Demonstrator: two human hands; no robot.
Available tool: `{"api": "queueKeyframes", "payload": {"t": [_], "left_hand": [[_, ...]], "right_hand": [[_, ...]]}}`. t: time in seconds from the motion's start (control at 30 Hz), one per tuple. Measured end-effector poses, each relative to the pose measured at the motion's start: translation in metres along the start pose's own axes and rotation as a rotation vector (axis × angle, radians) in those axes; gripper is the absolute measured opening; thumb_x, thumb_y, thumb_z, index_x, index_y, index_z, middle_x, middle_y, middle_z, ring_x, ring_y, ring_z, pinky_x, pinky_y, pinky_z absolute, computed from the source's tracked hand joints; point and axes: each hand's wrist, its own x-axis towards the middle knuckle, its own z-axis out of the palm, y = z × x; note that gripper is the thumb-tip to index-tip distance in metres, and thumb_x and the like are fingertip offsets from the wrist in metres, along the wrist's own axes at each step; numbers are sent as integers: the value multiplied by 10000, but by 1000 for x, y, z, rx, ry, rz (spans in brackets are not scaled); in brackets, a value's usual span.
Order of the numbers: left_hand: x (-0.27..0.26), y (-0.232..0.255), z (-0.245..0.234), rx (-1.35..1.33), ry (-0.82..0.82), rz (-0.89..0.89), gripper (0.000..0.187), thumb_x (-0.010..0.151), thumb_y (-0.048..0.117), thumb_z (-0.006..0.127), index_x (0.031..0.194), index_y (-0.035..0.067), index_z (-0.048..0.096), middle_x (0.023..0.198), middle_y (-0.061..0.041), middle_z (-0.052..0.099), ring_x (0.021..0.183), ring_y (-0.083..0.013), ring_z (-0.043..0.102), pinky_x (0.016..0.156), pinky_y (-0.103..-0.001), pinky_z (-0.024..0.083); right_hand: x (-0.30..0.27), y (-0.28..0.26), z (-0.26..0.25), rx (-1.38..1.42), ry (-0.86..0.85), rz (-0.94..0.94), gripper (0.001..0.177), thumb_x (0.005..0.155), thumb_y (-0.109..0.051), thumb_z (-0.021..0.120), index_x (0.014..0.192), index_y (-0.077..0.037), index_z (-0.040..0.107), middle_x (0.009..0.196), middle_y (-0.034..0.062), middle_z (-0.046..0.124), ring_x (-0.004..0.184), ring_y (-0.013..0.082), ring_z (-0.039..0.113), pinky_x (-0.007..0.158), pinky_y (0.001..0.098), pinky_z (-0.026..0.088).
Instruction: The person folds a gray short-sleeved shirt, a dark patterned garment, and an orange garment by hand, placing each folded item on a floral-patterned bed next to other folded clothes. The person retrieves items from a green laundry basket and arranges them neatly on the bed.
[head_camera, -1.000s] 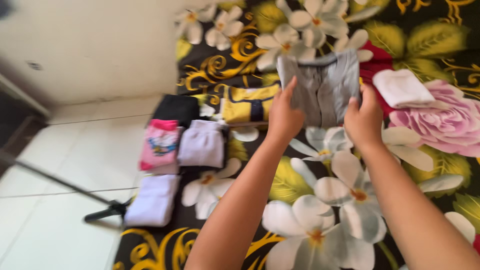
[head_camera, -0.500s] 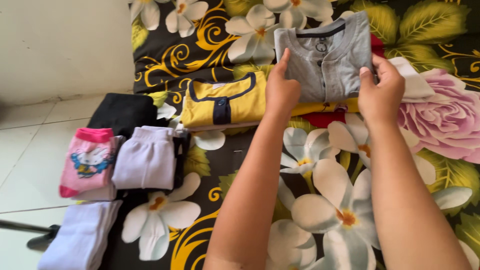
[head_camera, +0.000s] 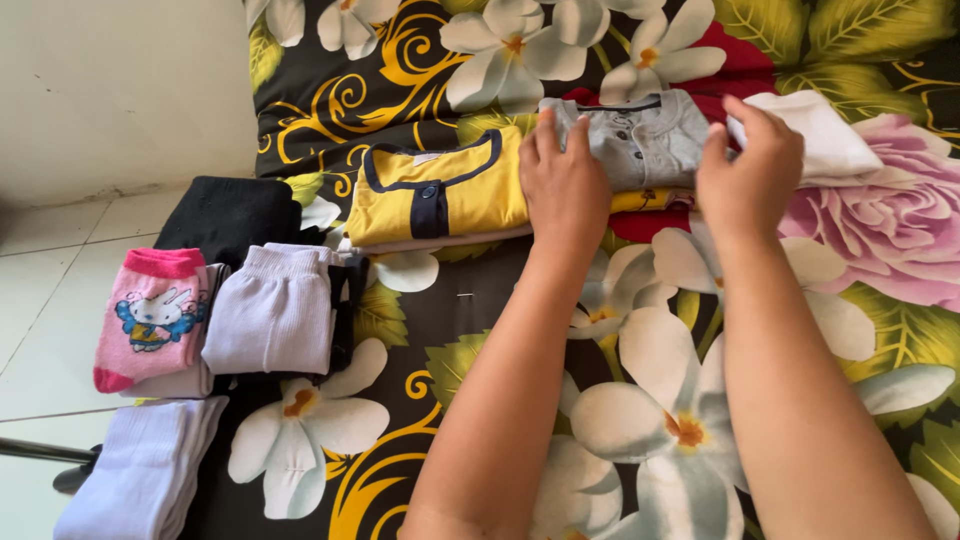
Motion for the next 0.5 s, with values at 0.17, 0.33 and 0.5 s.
{"api": "queueKeyframes", "payload": {"t": [0.17, 0.33, 0.5], "left_hand": [[-8, 11, 3, 6, -21, 110, 387, 997, 280, 556, 1334, 115, 649, 1455, -152, 595, 1410, -365, 517, 1189, -503, 367], [-33, 21, 9, 77, -50, 114, 444, 1054, 330, 467, 1393, 90, 623, 1407, -144, 643, 1383, -347, 554, 1221, -533, 329], [-45, 12, 20, 112, -97, 131, 455, 1062, 326, 455, 1387, 50, 614, 1410, -168, 646, 1375, -352, 564, 1223, -521, 317]], "right_hand": [[-4, -23, 7, -42, -176, -135, 372, 1035, -142, 629, 1393, -51, 667, 1442, 182, 640, 1422, 434, 468, 1177, 612, 264], [-22, -34, 15, -199, -387, -40, 458, 1071, -320, 449, 1479, -156, 577, 1540, 129, 521, 1480, 422, 347, 1188, 643, 109], [-34, -27, 18, -277, -475, 7, 500, 1084, -390, 363, 1515, -188, 518, 1571, 90, 483, 1482, 375, 360, 1221, 609, 89]]}}
